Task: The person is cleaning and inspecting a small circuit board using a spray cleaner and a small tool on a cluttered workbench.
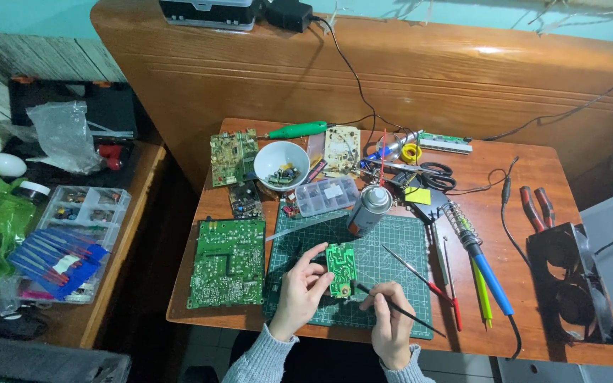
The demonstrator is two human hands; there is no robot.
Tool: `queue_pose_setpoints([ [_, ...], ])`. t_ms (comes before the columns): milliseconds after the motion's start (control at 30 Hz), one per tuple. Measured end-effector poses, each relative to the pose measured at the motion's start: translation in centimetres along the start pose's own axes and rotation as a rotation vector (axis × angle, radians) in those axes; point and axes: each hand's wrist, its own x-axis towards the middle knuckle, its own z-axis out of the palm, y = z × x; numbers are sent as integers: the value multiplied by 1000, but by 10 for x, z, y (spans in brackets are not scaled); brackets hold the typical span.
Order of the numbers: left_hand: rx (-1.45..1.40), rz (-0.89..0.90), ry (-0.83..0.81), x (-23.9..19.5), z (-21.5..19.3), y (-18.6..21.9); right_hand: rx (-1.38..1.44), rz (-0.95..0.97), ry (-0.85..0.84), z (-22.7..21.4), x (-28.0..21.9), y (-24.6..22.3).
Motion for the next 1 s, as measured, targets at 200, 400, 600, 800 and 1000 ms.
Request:
queue_pose_setpoints([
  [200, -48, -53, 1, 0, 1, 4, -10, 11, -65, 3, 6, -7],
  [400, 1, -20, -3, 1, 0, 1, 4, -47, 7, 2, 7, -17],
  [600, -5, -22, 6, 1, 1, -1, -40, -29, -53, 3, 7, -7],
  [800, 1, -15, 15, 1, 1, -3, 45, -46, 19, 4, 6, -16],
  [1000, 25, 8, 9, 0, 1, -3, -25, -129, -10, 3, 10, -22],
])
